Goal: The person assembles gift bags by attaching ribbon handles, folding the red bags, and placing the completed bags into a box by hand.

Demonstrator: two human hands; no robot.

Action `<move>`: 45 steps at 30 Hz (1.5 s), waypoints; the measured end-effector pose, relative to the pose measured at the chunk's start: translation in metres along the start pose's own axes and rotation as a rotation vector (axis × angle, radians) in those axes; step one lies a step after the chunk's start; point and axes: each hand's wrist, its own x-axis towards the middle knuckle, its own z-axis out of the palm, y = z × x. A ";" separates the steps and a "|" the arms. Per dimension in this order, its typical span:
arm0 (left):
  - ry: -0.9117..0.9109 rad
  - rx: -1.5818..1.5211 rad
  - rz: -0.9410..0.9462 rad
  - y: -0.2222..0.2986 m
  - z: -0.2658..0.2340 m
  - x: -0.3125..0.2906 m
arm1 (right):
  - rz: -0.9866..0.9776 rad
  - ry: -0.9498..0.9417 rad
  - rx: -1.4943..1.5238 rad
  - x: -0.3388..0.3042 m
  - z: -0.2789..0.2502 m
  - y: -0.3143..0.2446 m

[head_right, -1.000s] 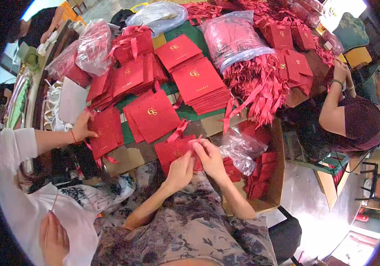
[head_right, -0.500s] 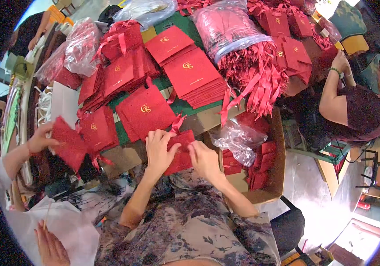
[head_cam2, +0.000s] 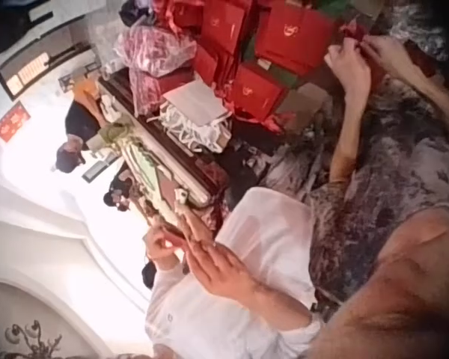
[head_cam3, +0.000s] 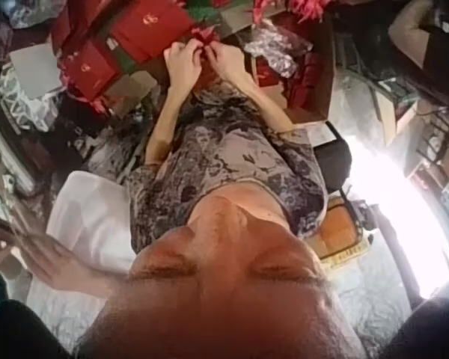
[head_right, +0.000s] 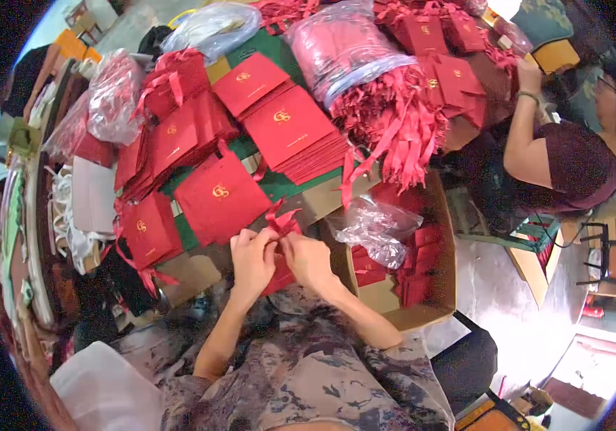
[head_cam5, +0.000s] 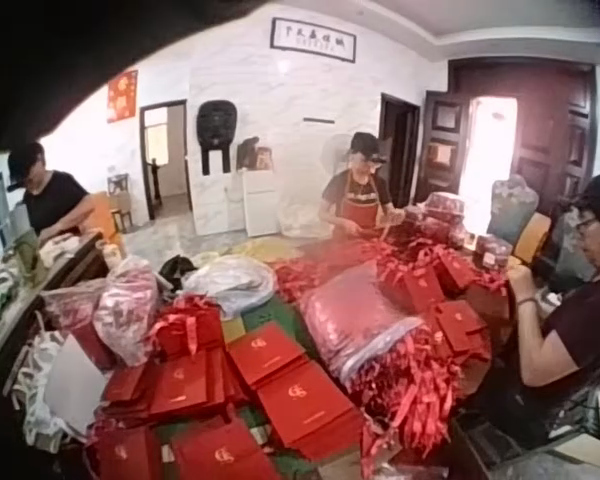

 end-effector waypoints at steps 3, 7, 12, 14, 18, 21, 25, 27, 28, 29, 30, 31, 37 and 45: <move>-0.033 -0.042 -0.018 -0.008 -0.005 0.002 | -0.067 -0.007 -0.168 0.001 -0.009 -0.005; -0.034 -0.051 -0.005 -0.008 -0.004 0.004 | -0.113 0.018 -0.110 0.005 -0.029 -0.002; 0.005 -0.094 -0.035 -0.008 0.005 0.006 | -0.308 -0.005 0.098 0.022 -0.047 -0.006; 0.038 -0.075 0.016 -0.004 0.007 0.003 | -0.364 -0.081 0.038 0.031 -0.047 -0.002; 0.130 0.000 0.158 0.009 0.013 -0.003 | -0.281 -0.351 -0.141 0.047 -0.039 0.021; 0.176 0.010 0.234 0.009 0.011 -0.010 | -0.395 -0.615 -0.092 0.066 -0.056 0.019; 0.222 0.029 0.308 0.006 0.010 -0.011 | -0.487 -0.862 0.073 0.085 -0.072 0.013; 0.215 0.017 0.313 0.007 0.008 -0.010 | -0.478 -0.918 0.148 0.092 -0.072 0.016; 0.204 0.004 0.338 0.006 0.007 -0.009 | -0.485 -0.950 0.103 0.093 -0.071 0.018; 0.192 -0.009 0.364 0.006 0.005 -0.009 | -0.491 -0.981 0.057 0.092 -0.069 0.019; 0.174 -0.020 0.370 0.006 0.005 -0.008 | -0.489 -0.986 0.064 0.090 -0.068 0.021; 0.168 -0.020 0.364 0.005 0.002 -0.007 | -0.527 -0.950 0.084 0.088 -0.066 0.023; 0.004 -0.058 0.199 -0.004 -0.015 0.006 | -0.612 -0.741 0.117 0.081 -0.052 0.026; -0.157 -0.070 0.124 -0.010 -0.030 0.015 | -0.048 -0.679 0.488 0.087 -0.055 0.020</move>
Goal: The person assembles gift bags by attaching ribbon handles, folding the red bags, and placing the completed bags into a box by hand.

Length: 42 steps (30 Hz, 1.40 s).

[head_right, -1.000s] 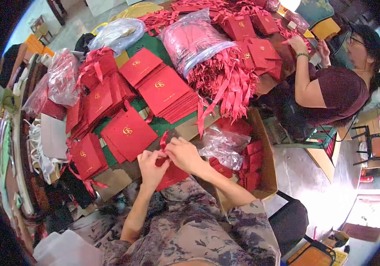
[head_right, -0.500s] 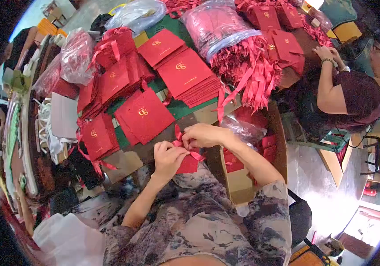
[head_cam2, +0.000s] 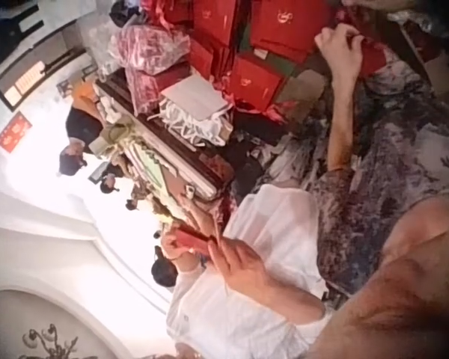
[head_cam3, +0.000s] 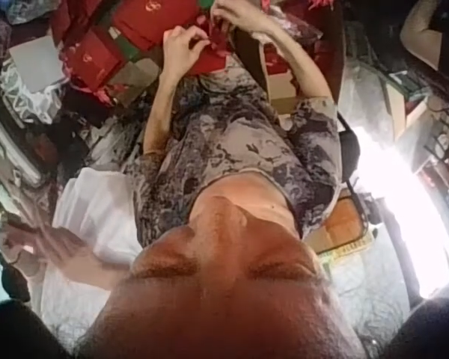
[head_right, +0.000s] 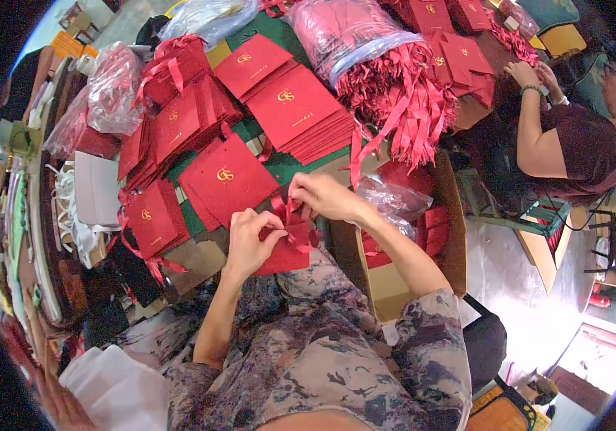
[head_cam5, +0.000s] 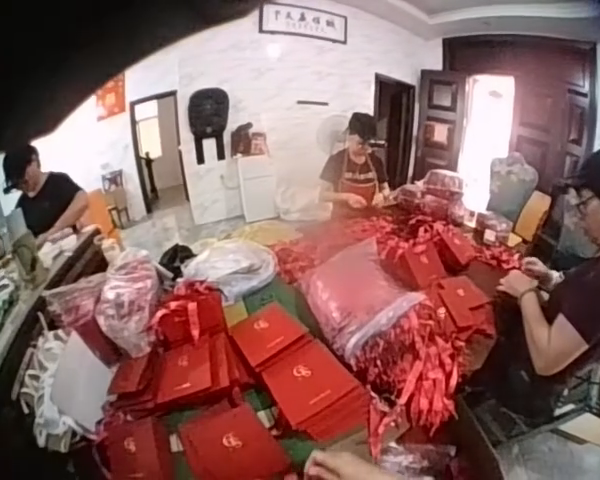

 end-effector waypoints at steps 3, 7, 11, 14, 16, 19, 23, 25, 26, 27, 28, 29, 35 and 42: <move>0.009 -0.024 -0.036 -0.001 0.003 0.002 | 0.101 0.222 -0.009 -0.002 -0.002 -0.005; 0.043 -0.014 -0.085 -0.011 0.010 0.004 | -0.210 0.598 -0.251 -0.001 0.007 0.007; 0.103 -0.019 -0.141 -0.020 0.007 -0.001 | 0.133 0.718 -0.133 -0.042 0.024 0.013; 0.094 0.063 -0.102 -0.019 0.005 -0.003 | 0.330 0.455 -0.335 -0.062 0.038 0.070; 0.100 0.082 -0.078 -0.013 0.001 -0.003 | 0.431 0.404 -0.226 -0.055 0.057 0.140; 0.099 0.146 -0.077 -0.009 -0.012 -0.013 | 0.610 0.281 0.033 -0.029 0.075 0.176; 0.105 0.215 -0.135 -0.009 -0.021 -0.030 | 0.620 0.278 0.445 -0.010 0.086 0.192; 0.105 0.266 -0.210 -0.018 -0.020 -0.039 | 0.457 0.363 0.597 -0.009 0.088 0.188; 0.112 0.278 -0.225 -0.024 -0.018 -0.045 | 0.454 0.342 0.598 -0.013 0.089 0.175; 0.125 0.237 -0.230 -0.027 -0.014 -0.045 | 0.323 0.545 0.370 -0.022 0.088 0.165; 0.140 0.197 -0.236 -0.028 -0.011 -0.045 | 0.183 0.735 0.141 -0.030 0.087 0.155; 0.197 0.167 -0.212 -0.026 -0.010 -0.045 | 0.075 0.851 -0.034 -0.038 0.085 0.143; 0.236 0.184 -0.172 -0.013 -0.004 -0.034 | -0.098 0.835 -0.167 -0.064 0.099 0.005; 0.056 0.030 -0.200 -0.016 -0.011 -0.024 | -0.223 0.660 -0.368 -0.028 0.133 0.002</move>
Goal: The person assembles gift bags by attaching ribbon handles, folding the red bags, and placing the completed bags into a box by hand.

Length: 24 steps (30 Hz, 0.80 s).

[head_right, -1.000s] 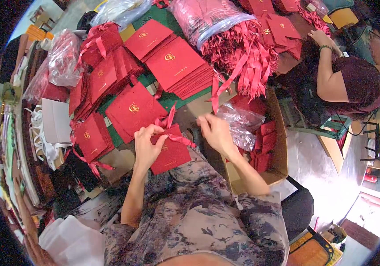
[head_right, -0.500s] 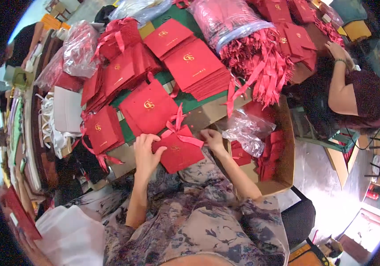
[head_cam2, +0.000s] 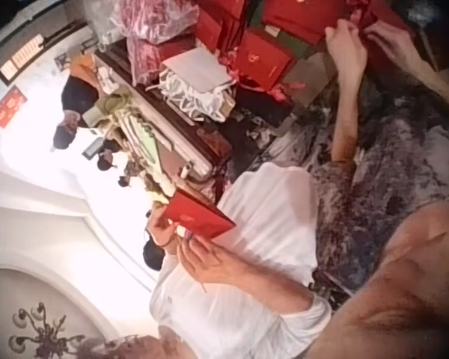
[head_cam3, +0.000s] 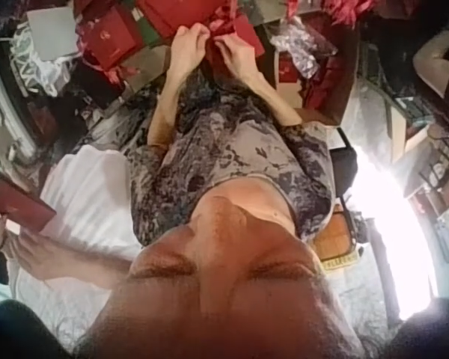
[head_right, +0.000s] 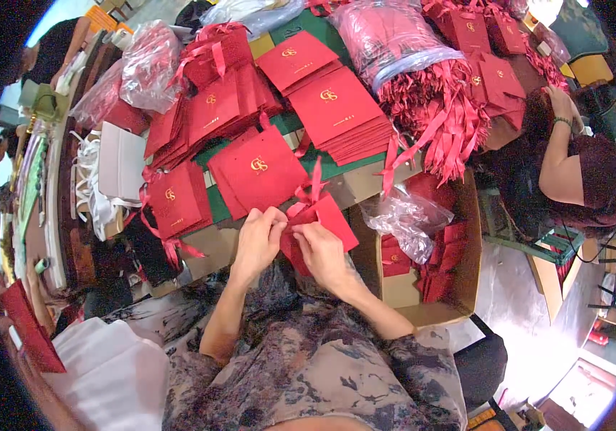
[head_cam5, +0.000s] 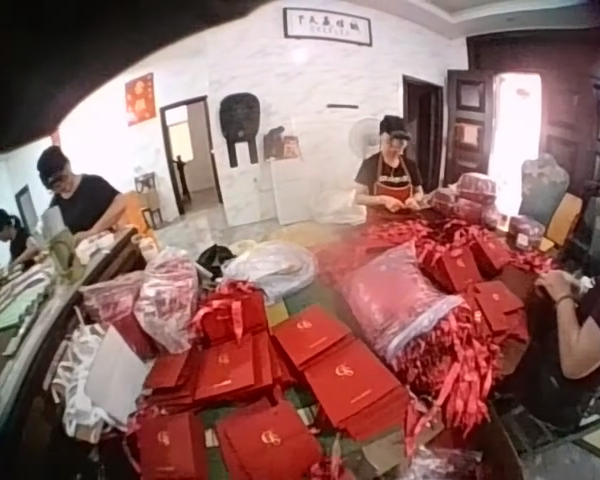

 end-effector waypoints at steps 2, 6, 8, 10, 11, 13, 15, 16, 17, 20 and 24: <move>-0.015 -0.003 -0.004 -0.003 0.001 0.000 | -0.005 0.024 0.001 0.001 0.006 0.000; -0.036 -0.016 -0.020 0.003 -0.001 0.001 | 0.118 -0.093 -0.015 0.003 0.006 0.005; -0.031 -0.016 -0.029 0.004 0.000 0.002 | 0.126 -0.109 -0.032 0.007 0.003 0.010; -0.031 0.000 -0.016 0.004 -0.001 0.003 | 0.069 -0.176 -0.065 0.013 -0.002 0.008; -0.030 0.001 -0.015 0.005 -0.002 0.002 | 0.068 -0.176 -0.064 0.016 -0.004 0.007; -0.021 0.005 -0.006 0.009 -0.002 0.003 | 0.126 -0.259 -0.030 0.019 -0.007 0.006; -0.008 0.000 0.009 0.012 -0.005 0.002 | 0.143 -0.289 -0.011 0.024 -0.011 0.008; 0.007 -0.003 0.020 0.013 -0.006 0.002 | 0.158 -0.322 0.010 0.026 -0.014 0.009; 0.006 -0.004 0.021 0.013 -0.005 0.002 | 0.159 -0.321 0.009 0.030 -0.016 0.010; 0.027 0.068 0.054 0.013 -0.004 0.001 | 0.226 -0.392 0.022 0.034 -0.017 0.008; 0.019 -0.009 0.027 0.013 -0.003 0.002 | 0.300 -0.275 0.015 0.027 -0.012 0.007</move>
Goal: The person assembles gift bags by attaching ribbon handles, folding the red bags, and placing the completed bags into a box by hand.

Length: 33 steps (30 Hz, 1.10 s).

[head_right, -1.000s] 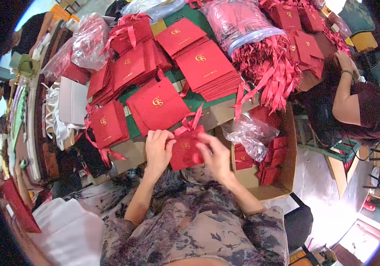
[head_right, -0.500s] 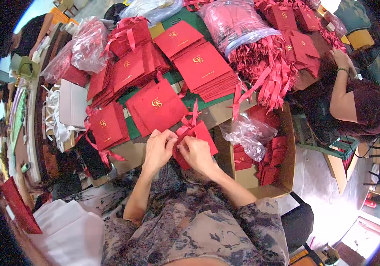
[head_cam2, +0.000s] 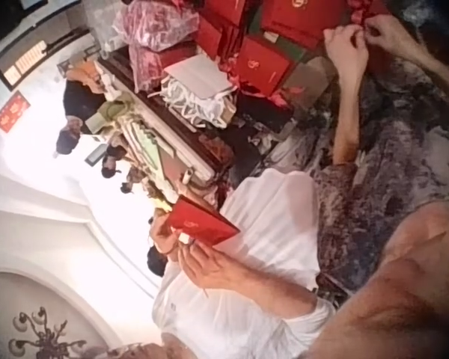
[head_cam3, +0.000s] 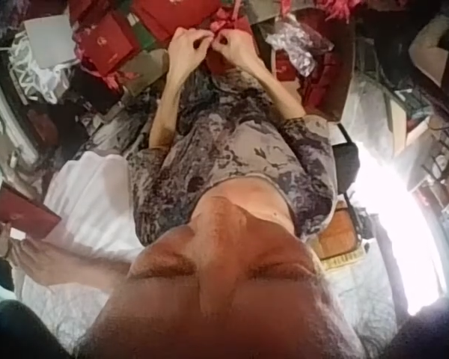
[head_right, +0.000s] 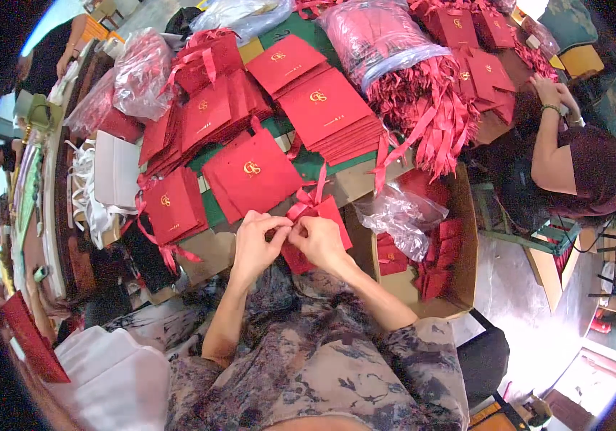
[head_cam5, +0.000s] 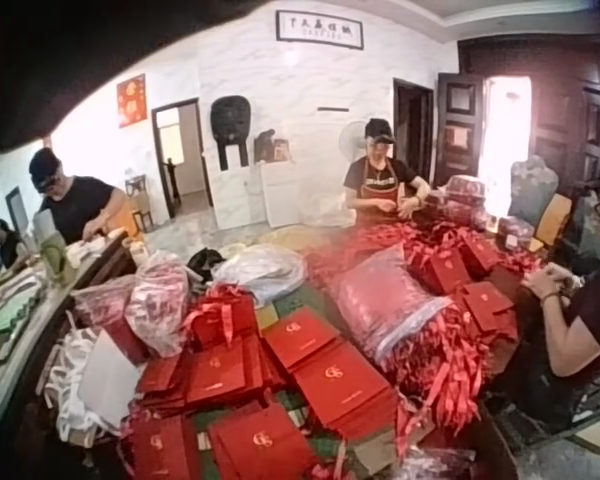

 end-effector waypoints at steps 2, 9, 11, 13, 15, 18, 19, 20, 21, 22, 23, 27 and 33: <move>-0.016 -0.026 -0.010 -0.001 0.000 -0.002 | 0.006 -0.005 0.006 0.000 0.000 0.001; -0.053 -0.145 -0.070 -0.007 -0.002 0.003 | -0.074 0.185 -0.038 -0.009 0.009 -0.003; -0.078 -0.218 -0.141 -0.011 0.000 0.004 | -0.083 0.215 -0.025 -0.011 0.013 -0.004; -0.055 -0.231 -0.160 -0.014 0.005 0.005 | -0.143 0.278 0.048 -0.012 0.017 -0.003; -0.032 -0.243 -0.179 -0.017 0.009 0.006 | -0.152 0.292 0.043 -0.014 0.020 0.000; -0.018 -0.265 -0.205 -0.015 0.012 0.004 | -0.149 0.331 0.081 -0.013 0.025 0.003; -0.006 -0.255 -0.198 -0.011 0.013 0.004 | -0.135 0.355 0.122 -0.013 0.025 0.004; 0.005 -0.245 -0.191 -0.007 0.014 0.003 | -0.132 0.356 0.121 -0.013 0.025 0.005; 0.005 -0.245 -0.191 -0.005 0.017 0.001 | -0.094 0.331 0.141 -0.011 0.025 0.005; 0.078 -0.130 -0.108 -0.002 0.020 -0.002 | -0.056 0.305 0.161 -0.010 0.024 0.004; 0.150 -0.015 -0.024 -0.001 0.022 -0.004 | -0.056 0.305 0.161 -0.010 0.024 0.003; 0.194 -0.004 0.046 -0.001 0.021 -0.008 | 0.037 0.262 0.205 -0.010 0.020 0.002; 0.216 -0.123 0.120 0.006 0.018 -0.011 | 0.101 0.105 0.635 -0.004 0.027 0.028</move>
